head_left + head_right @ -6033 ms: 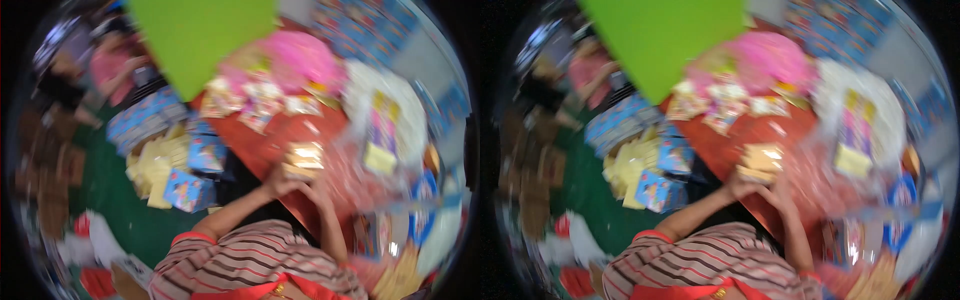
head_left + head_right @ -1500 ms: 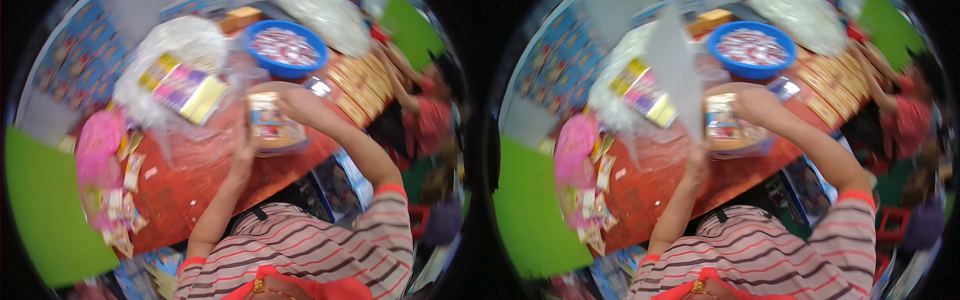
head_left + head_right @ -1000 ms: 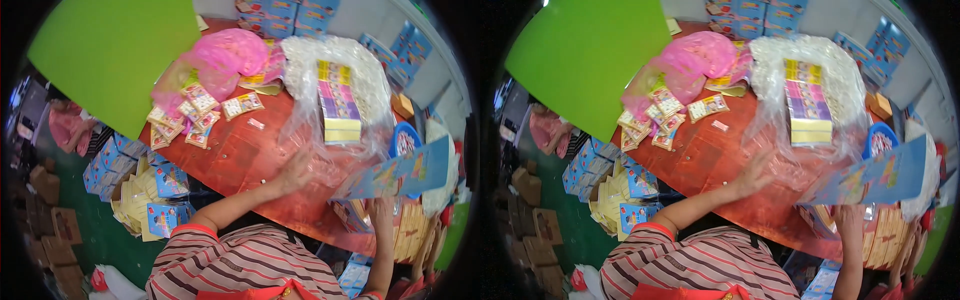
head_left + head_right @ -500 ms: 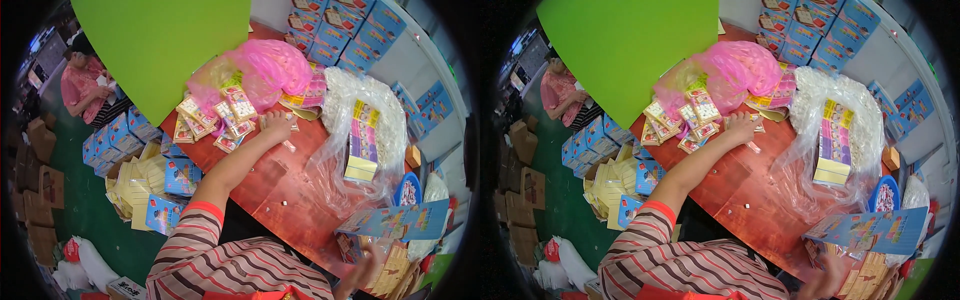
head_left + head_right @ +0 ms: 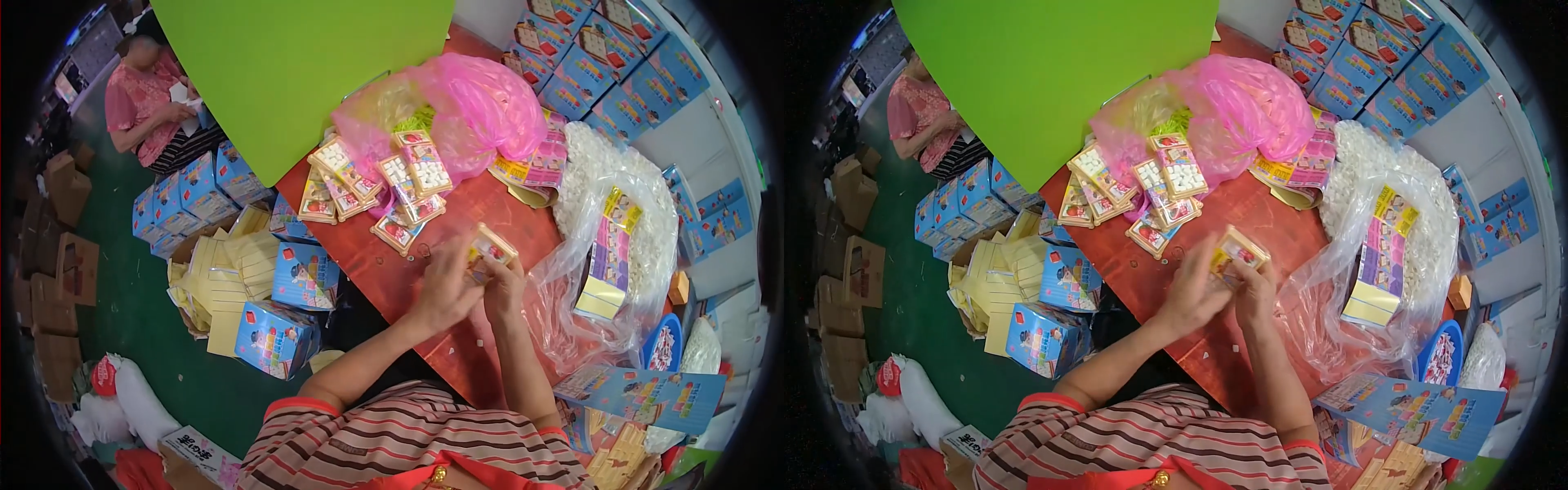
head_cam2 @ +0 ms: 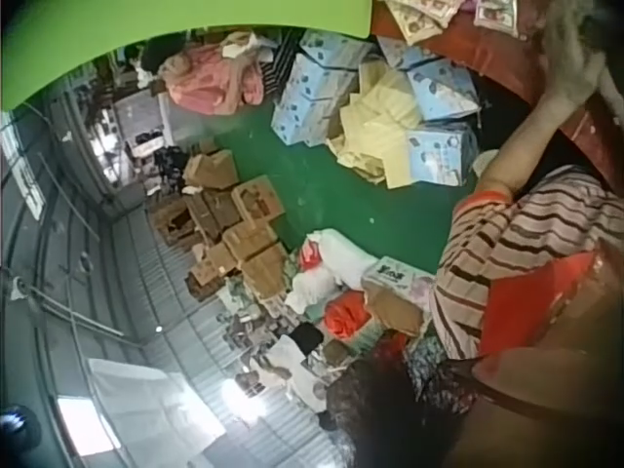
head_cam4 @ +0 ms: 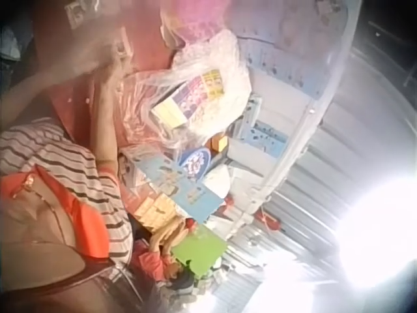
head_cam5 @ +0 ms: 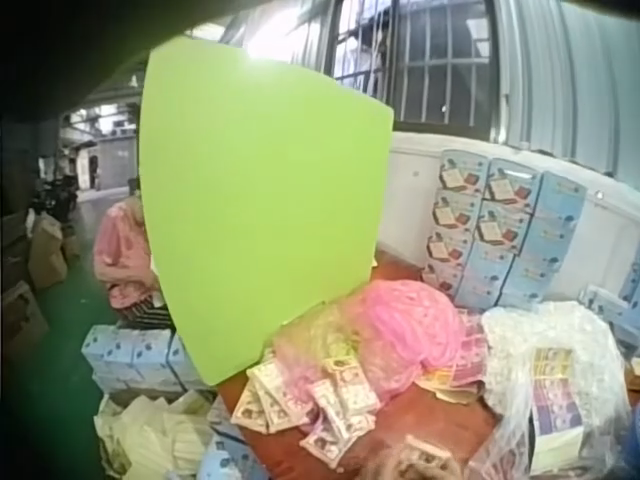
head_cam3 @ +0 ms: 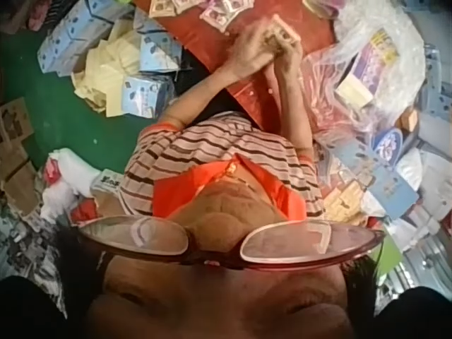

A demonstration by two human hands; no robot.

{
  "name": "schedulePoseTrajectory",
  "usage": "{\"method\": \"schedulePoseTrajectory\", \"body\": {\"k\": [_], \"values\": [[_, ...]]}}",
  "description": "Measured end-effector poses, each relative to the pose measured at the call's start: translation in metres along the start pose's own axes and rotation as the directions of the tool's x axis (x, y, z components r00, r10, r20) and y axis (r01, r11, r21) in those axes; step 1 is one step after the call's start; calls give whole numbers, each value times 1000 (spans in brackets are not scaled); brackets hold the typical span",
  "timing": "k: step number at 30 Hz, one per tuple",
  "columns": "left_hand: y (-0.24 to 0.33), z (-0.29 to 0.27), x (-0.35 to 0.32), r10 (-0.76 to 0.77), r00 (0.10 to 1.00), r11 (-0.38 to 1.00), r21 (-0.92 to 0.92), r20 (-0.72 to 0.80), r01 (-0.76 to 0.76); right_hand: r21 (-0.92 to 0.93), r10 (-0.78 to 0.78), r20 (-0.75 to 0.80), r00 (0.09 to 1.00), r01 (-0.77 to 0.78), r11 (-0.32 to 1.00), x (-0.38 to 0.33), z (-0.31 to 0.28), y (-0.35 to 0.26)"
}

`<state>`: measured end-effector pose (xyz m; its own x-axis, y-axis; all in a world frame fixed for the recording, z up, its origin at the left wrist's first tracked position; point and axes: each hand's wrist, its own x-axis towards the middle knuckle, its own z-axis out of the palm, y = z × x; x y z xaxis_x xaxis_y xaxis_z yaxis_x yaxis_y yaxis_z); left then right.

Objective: Packaging small stacks of items into paper sleeves and cardboard boxes.

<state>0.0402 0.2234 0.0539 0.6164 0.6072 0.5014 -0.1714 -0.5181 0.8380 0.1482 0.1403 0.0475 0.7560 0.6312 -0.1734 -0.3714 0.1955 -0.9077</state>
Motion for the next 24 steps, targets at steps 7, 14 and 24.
{"method": "schedulePoseTrajectory", "body": {"k": [7, 14, 24], "values": [[-48, -55, -5, -505, 806, 460, -694, 309, 554, -162, 167, 333, 928, -118, 980, 33, 69, -9], [-49, -74, -13, -651, 737, 210, -890, 181, 404, -822, -379, 442, 813, 536, 193, 124, 109, 11], [-53, -70, -22, -709, 701, 164, -946, 83, 278, -754, -400, 567, 720, 650, 100, 99, 113, 0]]}}
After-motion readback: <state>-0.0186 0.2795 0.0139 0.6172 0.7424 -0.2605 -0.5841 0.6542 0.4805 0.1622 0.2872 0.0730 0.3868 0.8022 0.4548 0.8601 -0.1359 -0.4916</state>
